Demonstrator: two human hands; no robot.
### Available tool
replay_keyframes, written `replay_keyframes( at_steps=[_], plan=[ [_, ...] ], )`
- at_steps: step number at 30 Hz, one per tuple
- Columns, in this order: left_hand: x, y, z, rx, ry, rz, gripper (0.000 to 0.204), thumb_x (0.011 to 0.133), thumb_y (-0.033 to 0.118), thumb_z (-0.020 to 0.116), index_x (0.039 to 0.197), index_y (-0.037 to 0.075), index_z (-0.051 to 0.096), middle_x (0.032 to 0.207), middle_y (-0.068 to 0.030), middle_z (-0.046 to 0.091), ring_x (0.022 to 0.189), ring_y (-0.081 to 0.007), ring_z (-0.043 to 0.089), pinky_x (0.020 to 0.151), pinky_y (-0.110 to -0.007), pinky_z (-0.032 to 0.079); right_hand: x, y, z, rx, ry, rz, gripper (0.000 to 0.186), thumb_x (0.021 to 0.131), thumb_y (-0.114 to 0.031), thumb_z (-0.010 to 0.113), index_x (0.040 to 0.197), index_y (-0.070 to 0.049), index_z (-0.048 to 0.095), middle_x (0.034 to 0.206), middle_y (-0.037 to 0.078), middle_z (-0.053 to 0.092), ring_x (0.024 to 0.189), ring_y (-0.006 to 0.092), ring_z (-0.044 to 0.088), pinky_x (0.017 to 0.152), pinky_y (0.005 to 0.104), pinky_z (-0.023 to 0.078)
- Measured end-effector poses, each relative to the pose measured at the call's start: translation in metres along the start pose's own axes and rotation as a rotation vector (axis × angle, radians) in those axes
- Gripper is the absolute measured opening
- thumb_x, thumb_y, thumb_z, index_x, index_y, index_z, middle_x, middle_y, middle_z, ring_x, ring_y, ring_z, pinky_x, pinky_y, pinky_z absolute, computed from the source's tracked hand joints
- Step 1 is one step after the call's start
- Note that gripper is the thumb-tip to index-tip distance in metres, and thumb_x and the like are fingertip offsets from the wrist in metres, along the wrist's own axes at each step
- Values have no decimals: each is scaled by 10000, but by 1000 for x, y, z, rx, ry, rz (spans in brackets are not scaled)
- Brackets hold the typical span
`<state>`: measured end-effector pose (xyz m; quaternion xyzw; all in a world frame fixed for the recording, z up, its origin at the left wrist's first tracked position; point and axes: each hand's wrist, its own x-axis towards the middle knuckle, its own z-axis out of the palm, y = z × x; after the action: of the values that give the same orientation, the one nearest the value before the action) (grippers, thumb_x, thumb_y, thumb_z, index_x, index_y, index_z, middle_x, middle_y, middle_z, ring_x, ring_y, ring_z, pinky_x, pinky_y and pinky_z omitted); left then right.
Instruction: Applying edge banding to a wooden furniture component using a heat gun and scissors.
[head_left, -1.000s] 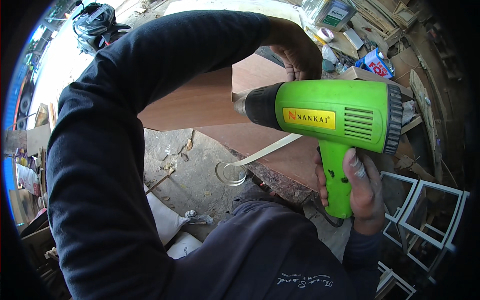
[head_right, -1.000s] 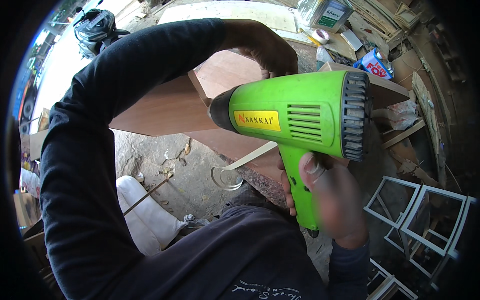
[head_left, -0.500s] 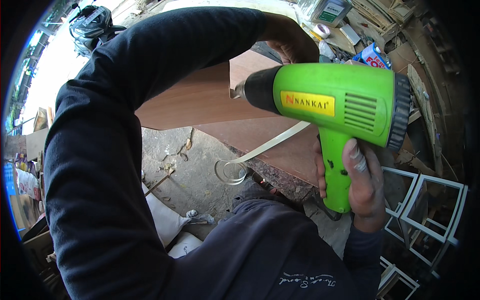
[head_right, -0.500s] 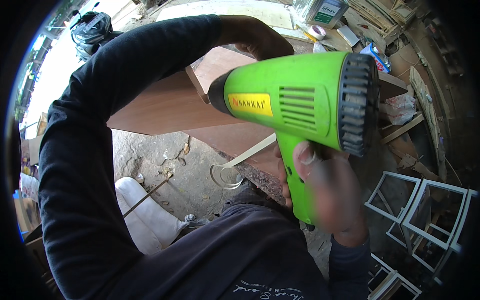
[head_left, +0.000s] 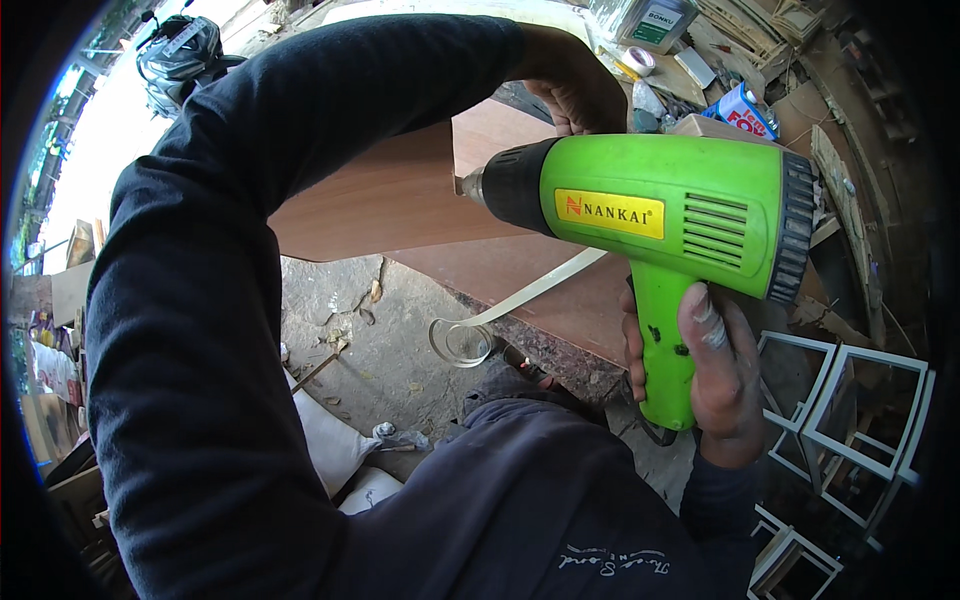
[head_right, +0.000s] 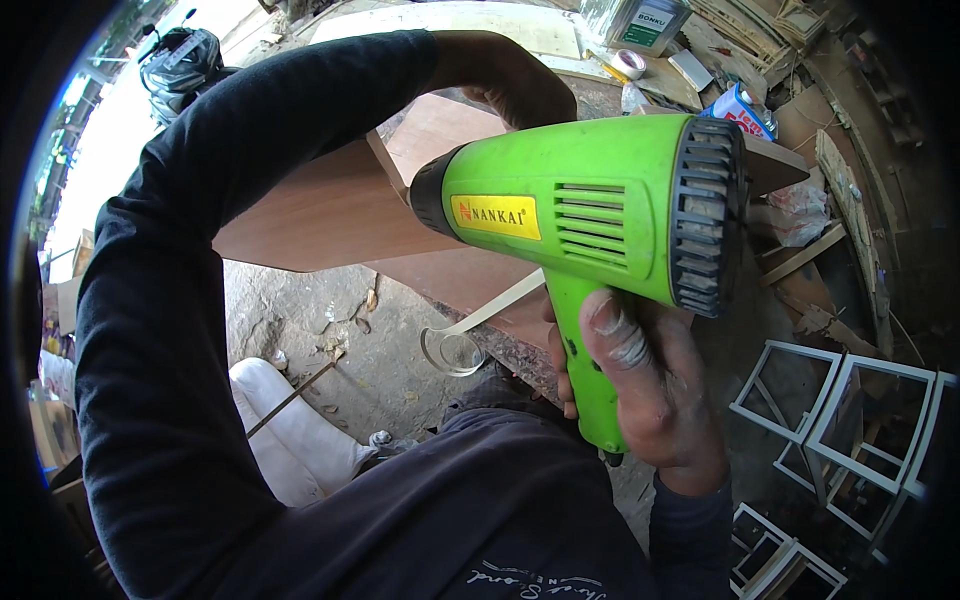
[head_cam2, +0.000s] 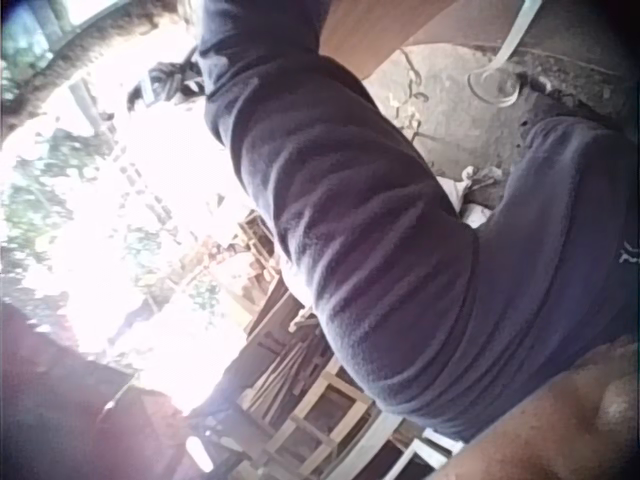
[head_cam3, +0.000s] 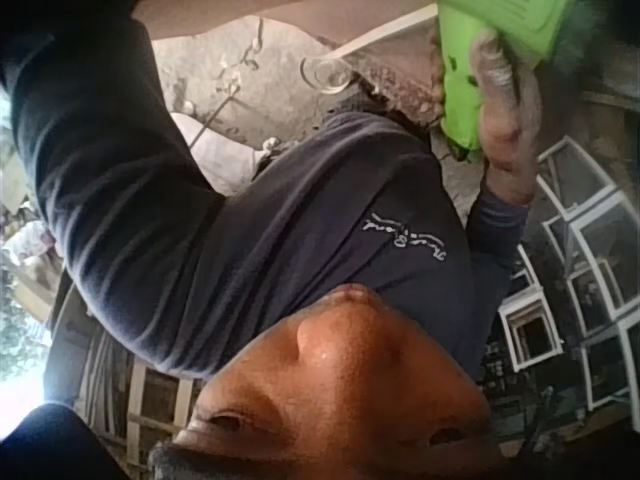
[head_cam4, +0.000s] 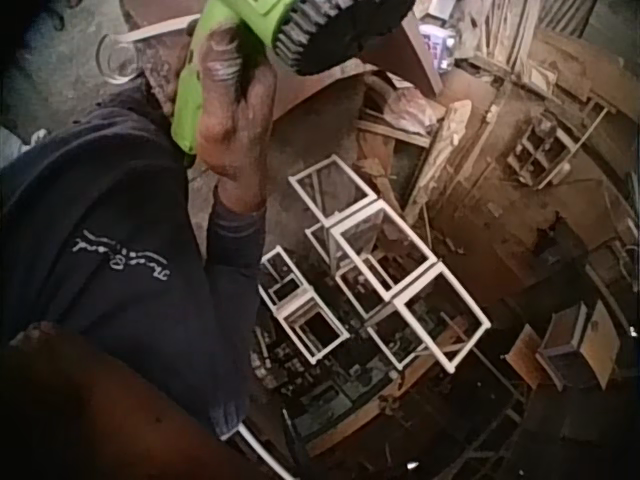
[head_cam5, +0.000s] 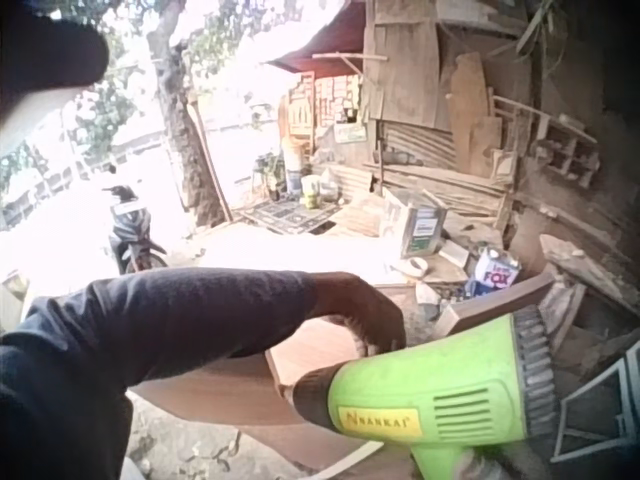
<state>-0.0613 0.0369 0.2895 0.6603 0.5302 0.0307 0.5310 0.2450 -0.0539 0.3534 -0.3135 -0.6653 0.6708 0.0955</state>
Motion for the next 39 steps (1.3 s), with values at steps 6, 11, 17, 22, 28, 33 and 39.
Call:
replay_keyframes(
  at_steps=[6, 11, 17, 22, 28, 33, 39],
  plan=[
    [-11, 11, 0, -22, -40, 1, 409, 912, 188, 787, 1232, -45, 681, 1120, -136, 734, 1008, -212, 712, 938, -351, 584, -12, 1, -12, 13, -79, 133, 525, 1031, -486, 562, 1152, 23, 609, 884, 87, 639, 726, 132, 600, 623, 286, 502],
    [-11, 6, 0, 80, 44, 22, 350, 900, 220, 780, 1145, -22, 725, 1054, -143, 750, 992, -236, 732, 915, -370, 586, -50, 40, -52, 9, -88, 190, 466, 976, -404, 652, 1185, 11, 617, 947, 88, 667, 790, 164, 622, 693, 306, 506],
    [-13, 6, -3, 113, 32, 17, 315, 908, 227, 766, 1126, 2, 735, 1048, -125, 751, 986, -221, 732, 901, -363, 582, -110, 118, -121, 46, -45, 242, 469, 899, -265, 745, 1265, -6, 609, 1040, 122, 702, 922, 240, 678, 834, 367, 535],
    [-9, 3, -7, 161, 38, 46, 295, 905, 239, 755, 1126, 45, 749, 1021, -83, 750, 961, -199, 704, 855, -356, 558, -148, 97, -129, -425, 202, 296, 572, 854, -262, 800, 1322, -8, 592, 1092, 133, 708, 970, 259, 696, 890, 382, 544],
    [-15, 23, -5, 222, -7, -38, 288, 913, 283, 753, 1150, 119, 759, 1000, -69, 747, 980, -213, 679, 864, -392, 529, -103, 154, -130, -652, 76, 195, 646, 819, -100, 782, 1417, -39, 544, 1314, 187, 648, 1242, 336, 624, 1061, 421, 477],
    [-14, 14, -3, 152, -57, -73, 288, 930, 269, 750, 1159, 95, 747, 1034, -88, 750, 943, -218, 704, 856, -403, 549, -22, 293, -113, -1193, 281, -17, 652, 847, -257, 812, 1381, -35, 512, 1153, 213, 564, 1076, 424, 608, 875, 490, 533],
    [-11, 27, -3, 173, -202, -91, 422, 868, 254, 838, 1180, 5, 699, 1120, -95, 733, 1078, -196, 654, 920, -363, 508, 16, 393, -114, -1329, 480, 68, 726, 822, -294, 833, 1395, -11, 490, 1230, 205, 525, 1075, 409, 596, 864, 485, 531]
  ],
)
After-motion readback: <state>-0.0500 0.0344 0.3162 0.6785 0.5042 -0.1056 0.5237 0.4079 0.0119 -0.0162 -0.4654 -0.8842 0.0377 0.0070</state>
